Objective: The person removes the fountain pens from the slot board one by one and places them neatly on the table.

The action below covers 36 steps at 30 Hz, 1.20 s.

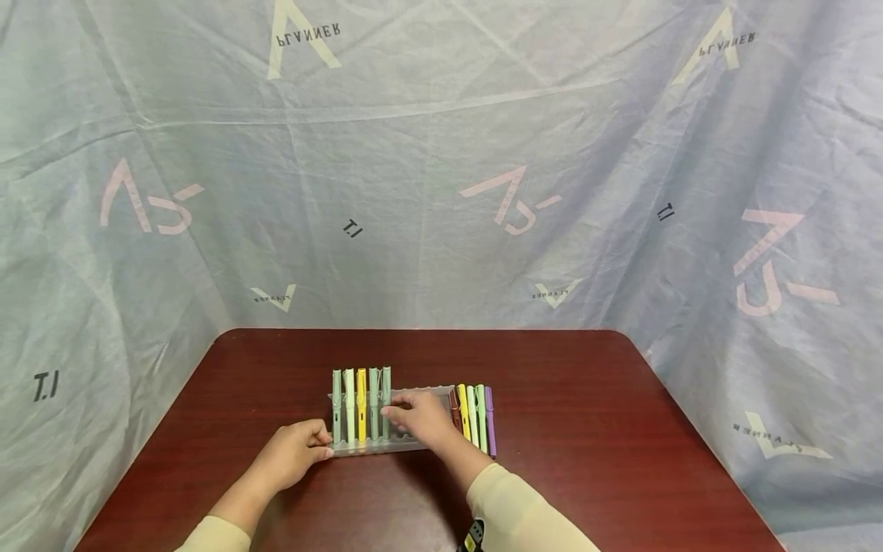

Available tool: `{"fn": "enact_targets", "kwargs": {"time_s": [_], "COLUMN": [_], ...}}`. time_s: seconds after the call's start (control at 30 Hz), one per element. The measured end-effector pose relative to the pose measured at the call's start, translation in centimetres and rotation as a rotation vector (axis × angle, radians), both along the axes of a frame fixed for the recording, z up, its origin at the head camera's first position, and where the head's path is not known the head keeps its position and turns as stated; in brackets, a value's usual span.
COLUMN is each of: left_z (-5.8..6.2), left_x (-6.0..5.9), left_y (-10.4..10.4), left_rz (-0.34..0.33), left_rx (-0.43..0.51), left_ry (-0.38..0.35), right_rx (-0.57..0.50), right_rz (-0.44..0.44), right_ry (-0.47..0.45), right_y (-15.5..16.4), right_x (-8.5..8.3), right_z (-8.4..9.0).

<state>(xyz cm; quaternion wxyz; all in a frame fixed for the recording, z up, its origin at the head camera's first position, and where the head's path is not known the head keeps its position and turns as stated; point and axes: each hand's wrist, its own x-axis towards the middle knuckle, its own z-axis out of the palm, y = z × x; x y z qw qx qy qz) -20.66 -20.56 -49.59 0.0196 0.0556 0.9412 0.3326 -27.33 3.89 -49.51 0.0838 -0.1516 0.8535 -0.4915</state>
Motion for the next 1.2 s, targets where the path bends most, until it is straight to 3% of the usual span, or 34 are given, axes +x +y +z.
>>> {"fn": "enact_targets", "kwargs": {"time_s": [0.33, 0.47, 0.57, 0.7, 0.97, 1.2], "left_z": [-0.1, -0.1, -0.1, -0.1, -0.2, -0.2], "left_x": [0.0, -0.1, -0.1, 0.0, -0.1, -0.1], "left_y": [0.1, 0.0, 0.0, 0.0, 0.1, 0.0], "left_rz": [-0.007, -0.011, -0.012, -0.007, -0.001, -0.001], "left_rx": [-0.002, 0.003, 0.005, 0.004, 0.005, 0.005], "left_ry": [0.011, 0.014, 0.014, 0.004, 0.005, 0.014], "right_rx": [-0.02, -0.139, -0.305, -0.425, -0.479, -0.496], "right_rz": [-0.046, -0.018, 0.032, 0.088, 0.143, 0.125], "right_ry": [0.046, 0.054, -0.01, -0.112, -0.187, -0.198], "right_y": [-0.2, 0.2, 0.5, 0.8, 2.0, 3.0], "right_x": [0.3, 0.5, 0.6, 0.8, 0.8, 0.6], "right_z": [-0.4, 0.2, 0.4, -0.1, -1.3, -1.7]}}
